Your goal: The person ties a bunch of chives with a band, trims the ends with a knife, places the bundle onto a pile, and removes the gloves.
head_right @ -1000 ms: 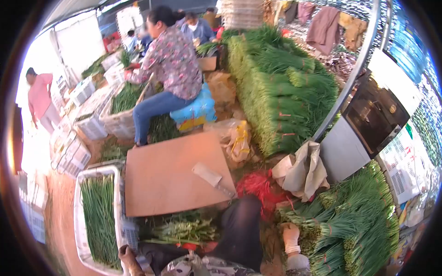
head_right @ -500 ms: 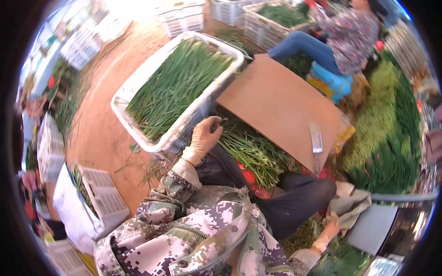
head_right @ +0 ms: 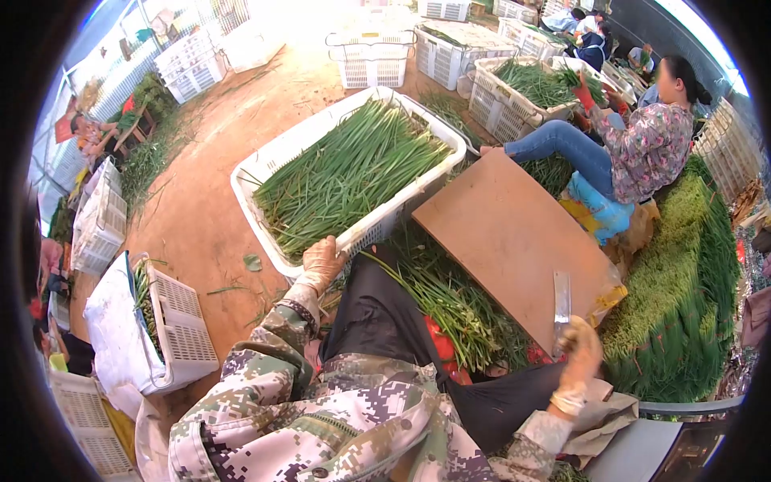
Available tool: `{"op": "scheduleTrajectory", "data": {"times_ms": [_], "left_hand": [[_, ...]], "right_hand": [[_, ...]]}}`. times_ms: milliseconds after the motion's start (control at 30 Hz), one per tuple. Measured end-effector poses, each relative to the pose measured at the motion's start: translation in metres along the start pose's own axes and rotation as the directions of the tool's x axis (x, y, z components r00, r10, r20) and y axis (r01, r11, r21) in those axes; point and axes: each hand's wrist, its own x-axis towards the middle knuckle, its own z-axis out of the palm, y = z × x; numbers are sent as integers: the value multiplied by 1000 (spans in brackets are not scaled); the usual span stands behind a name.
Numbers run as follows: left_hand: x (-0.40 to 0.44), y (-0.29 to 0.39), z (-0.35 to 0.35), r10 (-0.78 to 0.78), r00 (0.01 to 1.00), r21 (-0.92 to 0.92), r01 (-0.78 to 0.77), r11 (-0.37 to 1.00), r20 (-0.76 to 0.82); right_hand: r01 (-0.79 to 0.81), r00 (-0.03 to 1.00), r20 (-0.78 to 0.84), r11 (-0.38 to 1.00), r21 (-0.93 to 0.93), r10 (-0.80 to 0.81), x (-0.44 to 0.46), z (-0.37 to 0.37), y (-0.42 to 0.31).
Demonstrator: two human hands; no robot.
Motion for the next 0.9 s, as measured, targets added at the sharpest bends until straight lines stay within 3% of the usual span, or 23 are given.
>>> {"op": "scheduleTrajectory", "data": {"times_ms": [33, 67, 133, 167, 300, 333, 367, 400, 433, 467, 500, 533, 567, 600, 633, 667, 700, 733, 767, 800, 900], "left_hand": [[0, 1, 5, -15, 1000, -3, 14, 1000, -19], [9, -2, -2, -11, 999, 22, 12, 1000, -34], [18, -5, 8, 9, 994, 84, -19, 996, 113], [18, -3, -3, 4, 991, 104, -18, 994, 133], [16, -6, -2, 48, 993, 72, -56, 996, 105], [14, -16, -3, 51, 994, 65, -58, 996, 101], [13, -10, -1, 49, 997, 20, -51, 999, 61], [11, 0, 3, 38, 999, -21, -38, 999, 22], [9, -12, -5, 170, 950, -32, -185, 982, -263], [2, 14, 3, 338, 813, -43, -405, 913, -474], [-9, 44, 2, 381, 789, -84, -474, 876, -482], [-20, 69, -18, 373, 776, -116, -491, 863, -509], [-43, 123, -56, 364, 878, -468, -475, 745, -311], [-55, 153, -62, 387, 901, -613, -422, 668, -198], [-53, 157, -55, 364, 893, -624, -446, 642, -264], [-74, 196, -57, 552, 805, -726, -511, 460, -217], [-86, 221, -67, 664, 689, -653, -650, 389, -291], [-89, 224, -67, 656, 706, -643, -637, 425, -267], [-102, 253, -72, 724, 669, -770, -547, 329, -167], [-106, 264, -69, 751, 625, -780, -572, 254, -213], [-113, 281, -71, 798, 572, -727, -627, 278, -188]], "right_hand": [[-27, 999, 22, 998, 64, 26, 5, 0, 7], [-23, 982, 187, 1000, -2, 23, 12, 30, 40], [1, 977, 212, 998, -59, 12, 7, 50, 52], [-58, 943, 324, 997, -51, 71, 8, 70, 85], [-210, 904, 372, 977, -38, 208, 11, 88, 124], [-305, 886, 406, 942, 143, 225, 14, 97, 121], [-398, 886, 382, 855, 332, 264, 4, 86, 117], [-400, 900, 323, 847, 351, 291, 4, 82, 109], [-464, 878, 368, 731, 500, 305, 26, 111, 92], [-464, 885, 314, 590, 661, 344, 32, 99, 79], [-407, 912, 300, 539, 737, 278, 35, 90, 76], [-364, 931, 273, 581, 728, 242, 41, 93, 68], [-319, 948, 245, 620, 717, 204, 49, 97, 61], [-256, 967, 193, 664, 703, 169, 54, 102, 46], [-291, 957, 231, 614, 734, 177, 63, 102, 52], [-264, 964, 196, 616, 742, 177, 65, 98, 45], [-260, 965, 178, 629, 733, 193, 71, 109, 32], [-266, 963, 163, 644, 718, 216, 77, 122, 24], [-257, 965, 162, 643, 721, 205, 82, 131, 19], [-257, 966, 167, 638, 726, 199, 84, 137, 15], [-265, 964, 176, 638, 724, 200, 86, 143, 12]]}}
